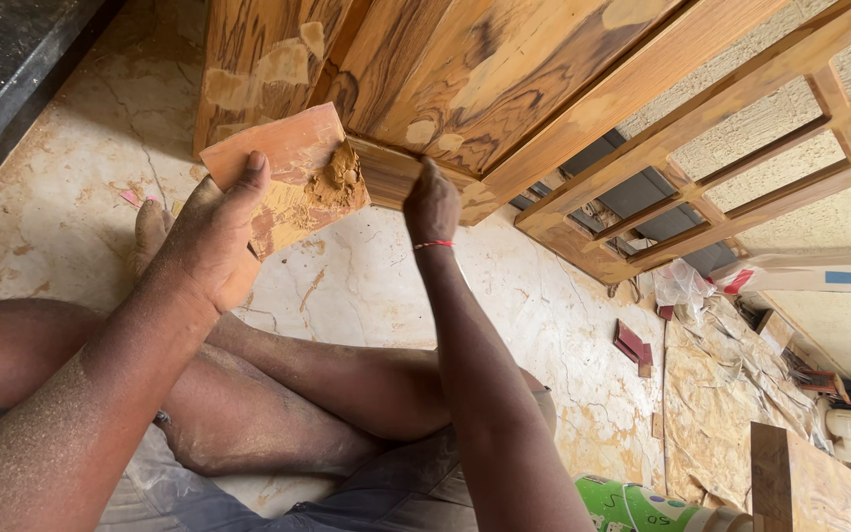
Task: The person sits on the floor and applies a brown paste to a wooden door using a small rectangular card. They repeatedly scoop the paste from the card and rub it into the surface of the door with their fingers. Another person stands nearby and occasionally gestures toward the door.
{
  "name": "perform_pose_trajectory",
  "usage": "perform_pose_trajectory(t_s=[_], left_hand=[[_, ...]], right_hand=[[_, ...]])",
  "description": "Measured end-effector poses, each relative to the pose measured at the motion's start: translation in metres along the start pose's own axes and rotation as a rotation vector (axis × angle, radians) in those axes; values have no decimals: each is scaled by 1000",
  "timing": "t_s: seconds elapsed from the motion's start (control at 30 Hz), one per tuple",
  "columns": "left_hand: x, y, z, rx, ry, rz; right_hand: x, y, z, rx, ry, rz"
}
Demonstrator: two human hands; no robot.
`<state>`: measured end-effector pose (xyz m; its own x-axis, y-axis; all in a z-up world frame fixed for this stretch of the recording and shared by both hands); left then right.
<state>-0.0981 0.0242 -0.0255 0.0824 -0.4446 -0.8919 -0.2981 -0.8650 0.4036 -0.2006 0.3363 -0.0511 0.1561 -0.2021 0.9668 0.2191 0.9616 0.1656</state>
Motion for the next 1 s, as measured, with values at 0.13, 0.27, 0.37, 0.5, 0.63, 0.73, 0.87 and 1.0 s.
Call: perform_pose_trajectory(t_s=[0.13,0.27,0.37,0.5,0.63,0.73,0.87,1.0], left_hand=[[1,4,-2,-13,5,-19],[2,15,-2,-26,26,25],[4,13,-6,-49,-18,-25],[-2,15,-1,-44,-35,-25],[3,22,-4,-68,-15,-7],[6,19,-2,-34,35,18],[-4,24,-3,-59,-21,-20],[-1,29,-6,-89,-17,-25]], right_hand=[[20,-18,-10,159,261,133],[28,36,-7,71,223,503],[18,71,-8,-32,174,531],[18,81,-3,-30,262,462],[13,68,-3,26,299,331],[8,63,-5,61,260,199],[15,47,-3,70,245,43],[-2,34,3,-41,-49,-6]])
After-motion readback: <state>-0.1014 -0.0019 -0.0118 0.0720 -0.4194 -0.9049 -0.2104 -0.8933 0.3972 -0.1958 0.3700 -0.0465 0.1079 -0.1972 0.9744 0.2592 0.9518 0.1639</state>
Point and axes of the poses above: each hand's wrist, its own z-axis towards the middle knuckle, its own x-axis out of the back of the hand, y = z × x, the point moved 10 cm from there along z, towards the middle knuckle, and after that the axes turned 12 degrees about -z, right-handed, at the moved point
